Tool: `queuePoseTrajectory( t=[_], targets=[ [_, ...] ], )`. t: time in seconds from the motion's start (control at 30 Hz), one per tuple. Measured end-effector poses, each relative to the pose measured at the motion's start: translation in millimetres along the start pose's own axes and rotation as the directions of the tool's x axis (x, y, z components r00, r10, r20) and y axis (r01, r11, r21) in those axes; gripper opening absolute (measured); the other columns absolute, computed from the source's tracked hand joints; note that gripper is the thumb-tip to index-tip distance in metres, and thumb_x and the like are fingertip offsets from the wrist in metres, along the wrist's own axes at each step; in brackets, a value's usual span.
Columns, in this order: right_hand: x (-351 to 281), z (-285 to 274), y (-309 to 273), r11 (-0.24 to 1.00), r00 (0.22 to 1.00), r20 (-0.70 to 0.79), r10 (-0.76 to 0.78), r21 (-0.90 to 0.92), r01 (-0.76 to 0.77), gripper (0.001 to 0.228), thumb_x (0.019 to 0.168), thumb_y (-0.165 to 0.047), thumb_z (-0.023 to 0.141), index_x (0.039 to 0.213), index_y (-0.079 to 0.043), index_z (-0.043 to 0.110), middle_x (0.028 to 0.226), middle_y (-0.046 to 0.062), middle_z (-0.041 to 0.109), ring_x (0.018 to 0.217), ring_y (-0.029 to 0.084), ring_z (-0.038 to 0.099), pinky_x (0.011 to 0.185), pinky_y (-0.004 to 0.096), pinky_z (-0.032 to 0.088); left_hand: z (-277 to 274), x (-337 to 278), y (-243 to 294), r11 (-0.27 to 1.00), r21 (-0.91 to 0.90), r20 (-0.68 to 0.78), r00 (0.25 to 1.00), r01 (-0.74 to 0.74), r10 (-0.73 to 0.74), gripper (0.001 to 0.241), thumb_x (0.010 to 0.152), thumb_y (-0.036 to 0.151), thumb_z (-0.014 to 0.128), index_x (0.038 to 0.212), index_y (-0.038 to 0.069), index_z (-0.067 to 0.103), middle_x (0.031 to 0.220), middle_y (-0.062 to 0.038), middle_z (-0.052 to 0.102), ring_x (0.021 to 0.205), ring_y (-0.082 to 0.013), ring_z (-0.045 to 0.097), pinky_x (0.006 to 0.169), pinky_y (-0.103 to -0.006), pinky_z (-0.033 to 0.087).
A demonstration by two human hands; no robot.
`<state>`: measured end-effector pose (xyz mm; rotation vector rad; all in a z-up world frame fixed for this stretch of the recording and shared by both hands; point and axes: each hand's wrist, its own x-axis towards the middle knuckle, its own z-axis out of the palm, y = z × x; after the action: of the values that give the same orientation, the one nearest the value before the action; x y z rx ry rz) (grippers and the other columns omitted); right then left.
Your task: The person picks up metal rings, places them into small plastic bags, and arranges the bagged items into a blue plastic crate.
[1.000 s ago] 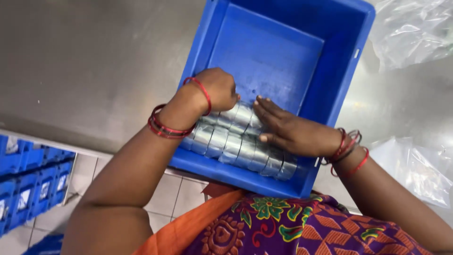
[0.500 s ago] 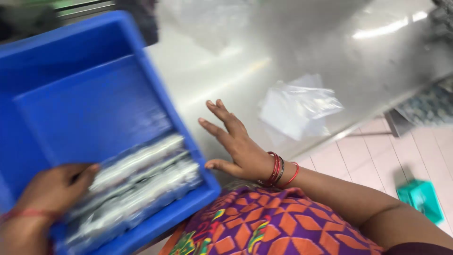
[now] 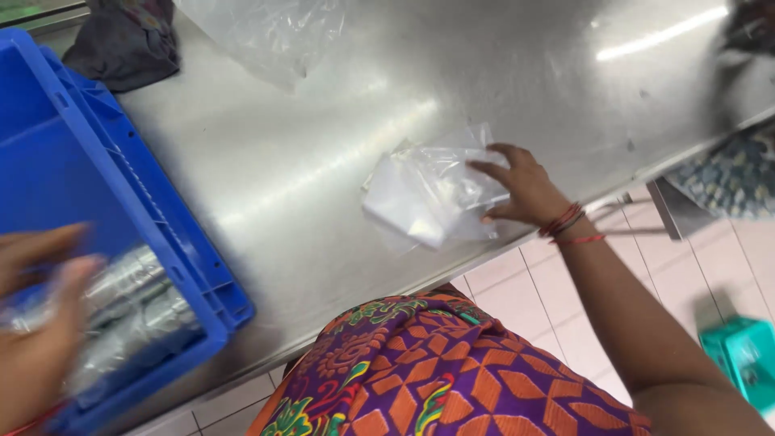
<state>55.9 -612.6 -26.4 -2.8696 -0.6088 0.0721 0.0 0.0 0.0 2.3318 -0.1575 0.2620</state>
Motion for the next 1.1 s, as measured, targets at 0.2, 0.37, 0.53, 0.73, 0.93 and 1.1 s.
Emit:
queuePoseTrajectory(
  t=[0.2,0.37,0.53,0.73,0.93,1.1],
  targets=[
    [-14,22,84,0.953,0.979,-0.077,0.187,0.257,-0.162,0.019,0.094,-0.024,0.078,0.107,-0.011,0.076,0.111,0.009,0.071,0.100,0.027,0.066,0.090,0.039,0.053,214,32,149,0.932,-0.295,0.226,0.963,0.212,-0.148,0.021,0.086,0.015,0.077,0.104,0.005,0.074,0.094,-0.010,0.072,0.075,-0.0171,0.071,0.064,-0.0307,0.058],
    [-9,9,137,0.650,0.931,0.130,0.341,0.682,-0.334,0.023,0.101,-0.027,0.068,0.108,-0.007,0.074,0.096,0.007,0.072,0.085,0.016,0.066,0.076,0.029,0.054,307,58,245,0.912,0.039,0.256,0.879,0.407,-0.403,0.052,0.077,0.040,0.087,0.111,0.005,0.067,0.091,-0.013,0.071,0.077,-0.0273,0.072,0.068,-0.0401,0.058],
    [-10,-9,135,0.678,0.966,0.002,0.258,0.712,-0.183,0.023,0.104,-0.025,0.064,0.112,-0.005,0.071,0.103,0.005,0.071,0.084,0.012,0.069,0.071,0.025,0.056,341,64,232,0.927,0.178,-0.056,0.944,0.329,-0.324,0.038,0.088,0.027,0.077,0.116,0.006,0.065,0.117,-0.014,0.067,0.092,-0.0368,0.069,0.072,-0.0471,0.056],
    [-1,-13,73,0.806,0.980,-0.008,-0.199,0.567,0.169,0.074,0.086,-0.043,0.077,0.144,-0.006,0.050,0.129,0.018,0.055,0.105,0.026,0.061,0.084,0.038,0.058,308,65,209,0.840,0.413,-0.018,0.925,0.352,-0.379,0.056,0.068,0.027,0.088,0.118,0.010,0.069,0.122,-0.012,0.060,0.110,-0.0380,0.058,0.087,-0.0527,0.050],
    [4,0,29,0.970,0.970,0.064,-0.235,0.075,0.231,0.110,0.047,-0.065,0.086,0.139,-0.012,0.057,0.134,0.020,0.052,0.114,0.039,0.050,0.085,0.054,0.046,317,54,191,0.848,0.321,0.110,0.873,0.421,-0.475,0.076,0.056,0.036,0.096,0.122,0.012,0.067,0.122,-0.010,0.062,0.114,-0.0348,0.057,0.094,-0.0479,0.048],
    [-2,38,58,0.951,0.989,-0.015,-0.146,0.274,0.145,0.025,0.087,-0.027,0.077,0.101,-0.007,0.070,0.111,0.010,0.064,0.104,0.029,0.059,0.093,0.043,0.049,323,58,164,0.861,0.288,0.312,0.809,0.420,-0.499,0.053,0.066,0.043,0.095,0.108,0.016,0.075,0.103,-0.001,0.071,0.108,-0.0275,0.060,0.094,-0.0467,0.044]
  ],
)
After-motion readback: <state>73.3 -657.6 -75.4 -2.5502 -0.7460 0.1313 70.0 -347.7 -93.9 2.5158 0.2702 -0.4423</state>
